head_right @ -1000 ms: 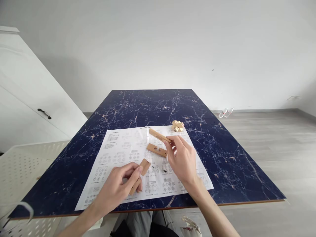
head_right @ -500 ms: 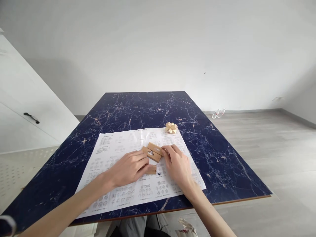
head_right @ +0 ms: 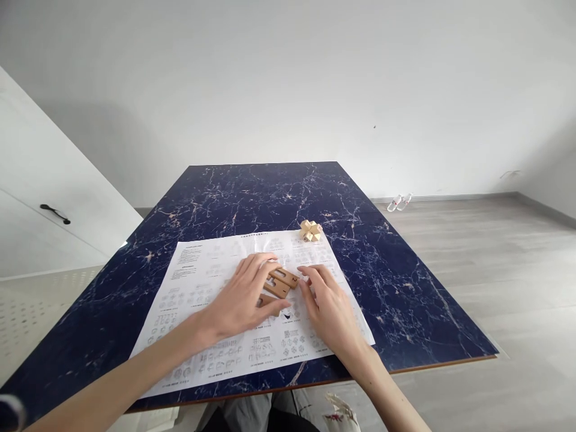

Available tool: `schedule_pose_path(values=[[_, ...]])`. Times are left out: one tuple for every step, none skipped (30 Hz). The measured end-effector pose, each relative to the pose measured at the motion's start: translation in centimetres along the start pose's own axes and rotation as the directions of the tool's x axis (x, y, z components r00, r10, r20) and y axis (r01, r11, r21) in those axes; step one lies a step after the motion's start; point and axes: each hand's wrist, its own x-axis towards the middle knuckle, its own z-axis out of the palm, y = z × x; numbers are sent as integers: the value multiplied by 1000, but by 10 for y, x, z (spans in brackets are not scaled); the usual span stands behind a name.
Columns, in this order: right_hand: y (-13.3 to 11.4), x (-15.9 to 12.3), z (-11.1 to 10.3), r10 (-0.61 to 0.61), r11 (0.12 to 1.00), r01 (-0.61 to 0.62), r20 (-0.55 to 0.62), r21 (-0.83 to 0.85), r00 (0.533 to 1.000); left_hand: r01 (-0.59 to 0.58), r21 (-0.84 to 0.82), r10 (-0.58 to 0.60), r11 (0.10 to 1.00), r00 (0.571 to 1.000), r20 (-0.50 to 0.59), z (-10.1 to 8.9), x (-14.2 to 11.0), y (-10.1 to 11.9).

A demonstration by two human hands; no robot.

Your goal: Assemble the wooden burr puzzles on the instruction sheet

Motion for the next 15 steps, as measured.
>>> schedule_pose_path(values=[[1, -4, -2, 6, 1000, -6, -14, 22, 1000, 17, -10, -17, 1000, 1000, 19, 4, 2, 6], [1, -9, -4, 14, 999, -13, -26, 39, 1000, 31, -15, -30, 999, 999, 42, 8, 4, 11], [2, -14, -4, 22, 998, -20, -34, 52, 999, 36, -15, -35, 999, 997, 65, 12, 6, 15], [3, -18, -4, 30, 998, -27, -42, 63, 999, 32, -12, -31, 999, 995, 90, 15, 7, 17], [4, -21, -4, 37, 997, -33, -50, 74, 998, 17, -5, -16, 1000, 993, 118, 18, 8, 18], [5, -24, -4, 43, 996, -38, -55, 83, 998, -4, 3, 4, 1000, 989, 147, 20, 9, 18], [6, -26, -4, 50, 995, -44, -60, 90, 997, -25, 14, 22, 1000, 985, 173, 22, 9, 17], [6, -27, -3, 56, 994, -50, -64, 96, 996, -41, 25, 35, 999, 980, 195, 23, 9, 15], [7, -28, -3, 61, 994, -55, -63, 99, 996, -47, 39, 38, 998, 977, 211, 24, 9, 13], [7, -28, -4, 67, 993, -61, -57, 101, 996, -45, 52, 32, 998, 975, 220, 24, 9, 10], [7, -28, -4, 73, 993, -67, -50, 100, 996, -36, 62, 21, 997, 974, 227, 23, 9, 7], [6, -27, -5, 78, 993, -73, -42, 98, 996, -24, 70, 7, 997, 972, 233, 21, 8, 4], [6, -27, -5, 81, 992, -78, -33, 95, 996, -12, 75, -6, 997, 971, 241, 19, 8, 1], [6, -27, -6, 84, 992, -82, -24, 93, 996, -1, 79, -19, 997, 969, 248, 16, 7, -4], [6, -27, -6, 87, 992, -85, -18, 91, 996, 11, 83, -32, 996, 967, 254, 12, 5, -9]])
